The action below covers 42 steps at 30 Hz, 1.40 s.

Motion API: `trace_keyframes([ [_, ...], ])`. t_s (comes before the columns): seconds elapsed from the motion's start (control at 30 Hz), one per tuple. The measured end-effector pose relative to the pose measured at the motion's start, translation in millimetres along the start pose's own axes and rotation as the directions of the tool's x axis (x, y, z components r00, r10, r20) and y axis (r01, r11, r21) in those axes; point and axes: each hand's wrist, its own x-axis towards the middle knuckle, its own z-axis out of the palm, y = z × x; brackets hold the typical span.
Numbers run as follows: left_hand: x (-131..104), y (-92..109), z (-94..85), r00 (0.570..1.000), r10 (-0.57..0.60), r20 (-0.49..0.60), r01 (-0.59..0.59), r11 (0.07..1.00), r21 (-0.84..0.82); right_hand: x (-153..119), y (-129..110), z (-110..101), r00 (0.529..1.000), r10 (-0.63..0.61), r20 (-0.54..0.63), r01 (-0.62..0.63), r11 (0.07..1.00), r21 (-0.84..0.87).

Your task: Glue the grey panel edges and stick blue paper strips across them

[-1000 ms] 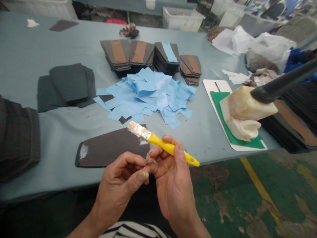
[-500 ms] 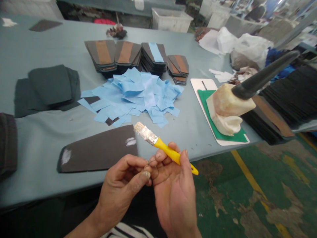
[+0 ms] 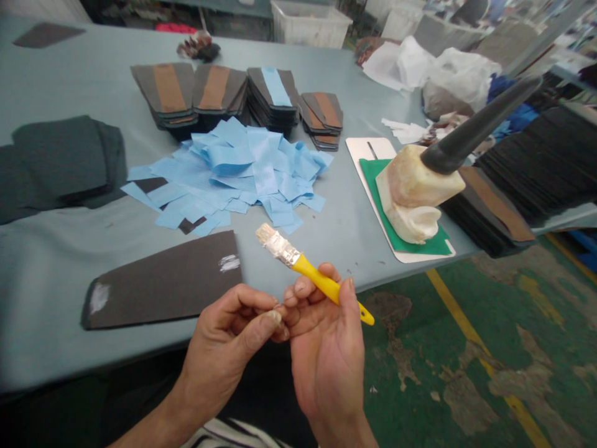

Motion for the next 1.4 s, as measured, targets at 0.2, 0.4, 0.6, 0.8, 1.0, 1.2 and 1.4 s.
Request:
trace_keyframes([
  [0.2,0,-3,-0.3,0.999,0.032,0.004,-0.033,0.997,0.069,3,-4,-5,1.000,-0.005,-0.014,0.004,1.000,-0.027],
  [0.4,0,-2,2.8,0.992,0.130,-0.006,-0.125,0.965,0.231,2,-6,-7,0.995,-0.093,-0.023,0.091,0.994,-0.064],
  [0.6,0,4,0.4,0.938,0.341,0.065,-0.326,0.802,0.500,-1,-5,-4,0.966,-0.257,0.031,0.259,0.958,-0.120],
  [0.8,0,6,-3.6,0.912,0.370,0.174,-0.397,0.700,0.594,-5,-6,-3,0.914,-0.397,0.082,0.405,0.883,-0.236],
  [1.0,-2,3,-5.0,0.904,0.354,0.239,-0.422,0.650,0.632,-5,-2,-10,0.833,-0.537,0.133,0.548,0.765,-0.338],
  [1.2,-2,4,-2.8,0.911,0.340,0.233,-0.404,0.621,0.672,-6,10,-14,0.736,-0.635,0.235,0.673,0.648,-0.356],
  [1.4,-3,7,1.6,0.907,0.364,0.212,-0.402,0.600,0.692,-9,7,-14,0.805,-0.559,0.197,0.592,0.744,-0.311],
])
